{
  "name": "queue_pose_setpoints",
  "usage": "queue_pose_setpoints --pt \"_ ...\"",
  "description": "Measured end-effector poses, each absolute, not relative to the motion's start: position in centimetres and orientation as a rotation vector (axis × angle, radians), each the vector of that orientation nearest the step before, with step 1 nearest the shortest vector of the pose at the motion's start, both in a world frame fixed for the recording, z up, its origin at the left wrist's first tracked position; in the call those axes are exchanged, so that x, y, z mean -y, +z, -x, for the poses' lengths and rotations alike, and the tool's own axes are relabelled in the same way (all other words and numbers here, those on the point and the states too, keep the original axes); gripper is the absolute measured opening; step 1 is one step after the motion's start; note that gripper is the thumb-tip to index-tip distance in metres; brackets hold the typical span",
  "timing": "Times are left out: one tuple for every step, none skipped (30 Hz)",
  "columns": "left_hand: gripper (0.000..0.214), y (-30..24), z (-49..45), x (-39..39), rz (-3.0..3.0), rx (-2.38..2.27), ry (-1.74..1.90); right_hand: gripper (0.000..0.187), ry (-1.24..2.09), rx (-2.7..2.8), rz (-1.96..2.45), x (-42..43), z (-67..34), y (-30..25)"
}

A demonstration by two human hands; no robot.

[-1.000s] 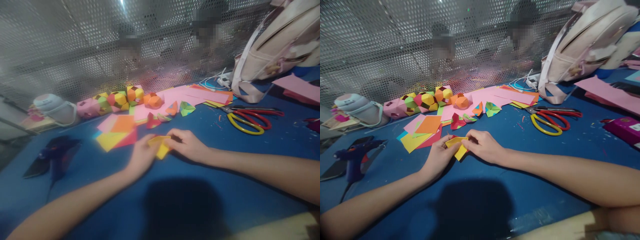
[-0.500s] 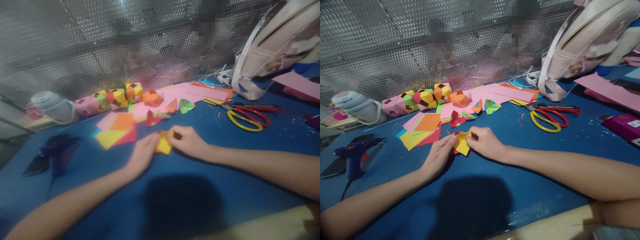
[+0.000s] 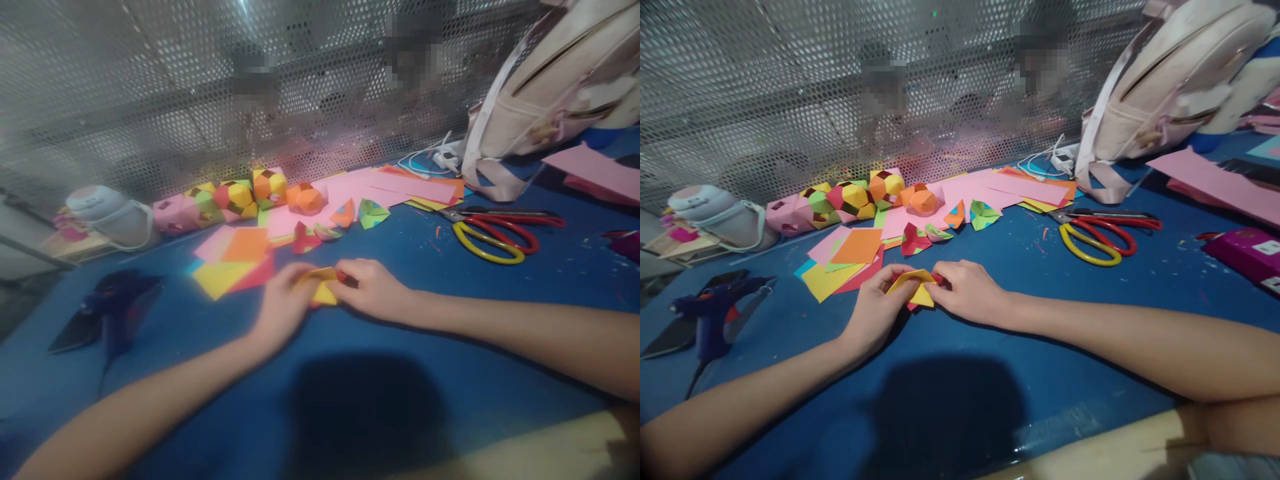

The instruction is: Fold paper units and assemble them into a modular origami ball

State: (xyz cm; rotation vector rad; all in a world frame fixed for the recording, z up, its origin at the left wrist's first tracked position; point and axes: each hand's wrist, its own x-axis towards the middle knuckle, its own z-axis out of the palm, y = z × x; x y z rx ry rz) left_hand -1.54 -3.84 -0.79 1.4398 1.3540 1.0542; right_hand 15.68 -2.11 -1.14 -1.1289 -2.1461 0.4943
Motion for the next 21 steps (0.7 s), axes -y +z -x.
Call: queue_pose_setpoints --pt "0.019 -0.78 1.48 3.85 -1.432 -1.344 1.048 0.022 0.504 2.125 1.117 2.1 -15.69 -1.15" --pt "0.02 -0.75 1.41 3.89 -1.427 -1.338 1.048 0.023 0.521 2.098 1.106 2.09 -15.72 -1.14" --pt "0.021 -0.7 1.33 3.94 -1.425 -1.336 1.051 0.023 0.542 2.072 1.099 2.1 -15.76 -1.11" --pt "0.022 -0.65 1.25 3.99 -1.426 -1.336 1.055 0.024 0.561 2.051 1.096 2.11 -15.81 -1.07" --pt "0.023 -0.59 1.18 4.05 -1.431 -1.338 1.056 0.024 0.575 2.038 1.095 2.12 -15.84 -1.03" --pt "0.024 -0.51 1.12 4.09 -1.439 -1.339 1.053 0.024 0.584 2.032 1.095 2.13 -15.87 -1.0" --pt "0.024 -0.43 1.08 4.11 -1.447 -1.34 1.04 0.023 0.589 2.03 1.095 2.14 -15.88 -0.99" --pt "0.023 -0.34 1.07 4.12 -1.456 -1.343 1.023 0.022 0.59 2.031 1.093 2.14 -15.88 -1.0" --pt "0.022 -0.26 1.07 4.11 -1.469 -1.349 1.005 0.022 0.585 2.034 1.089 2.14 -15.87 -1.04" --pt "0.021 -0.19 1.09 4.07 -1.487 -1.357 0.986 0.023 0.574 2.034 1.083 2.13 -15.85 -1.1" --pt "0.02 -0.15 1.12 4.01 -1.508 -1.367 0.972 0.024 0.558 2.036 1.077 2.11 -15.84 -1.17" --pt "0.02 -0.13 1.16 3.94 -1.53 -1.376 0.963 0.026 0.541 2.039 1.07 2.09 -15.84 -1.24" --pt "0.02 -0.14 1.2 3.87 -1.551 -1.383 0.96 0.027 0.527 2.042 1.063 2.08 -15.84 -1.29" --pt "0.02 -0.18 1.24 3.81 -1.566 -1.388 0.959 0.028 0.52 2.045 1.057 2.06 -15.85 -1.31" --pt "0.02 -0.25 1.27 3.76 -1.572 -1.39 0.957 0.029 0.524 2.047 1.051 2.05 -15.87 -1.29" --pt "0.021 -0.33 1.3 3.73 -1.567 -1.388 0.957 0.029 0.539 2.046 1.045 2.04 -15.88 -1.23" --pt "0.021 -0.43 1.31 3.72 -1.554 -1.383 0.963 0.029 0.568 2.044 1.04 2.05 -15.89 -1.15" --pt "0.021 -0.52 1.32 3.73 -1.53 -1.375 0.975 0.027 0.603 2.039 1.039 2.06 -15.88 -1.05" --pt "0.021 -0.62 1.31 3.76 -1.499 -1.364 0.993 0.025 0.641 2.031 1.04 2.08 -15.87 -0.96" --pt "0.021 -0.7 1.31 3.78 -1.463 -1.353 1.011 0.021 0.675 2.022 1.038 2.1 -15.84 -0.9" --pt "0.02 -0.78 1.3 3.81 -1.431 -1.345 1.026 0.017 0.697 2.01 1.033 2.13 -15.81 -0.87"
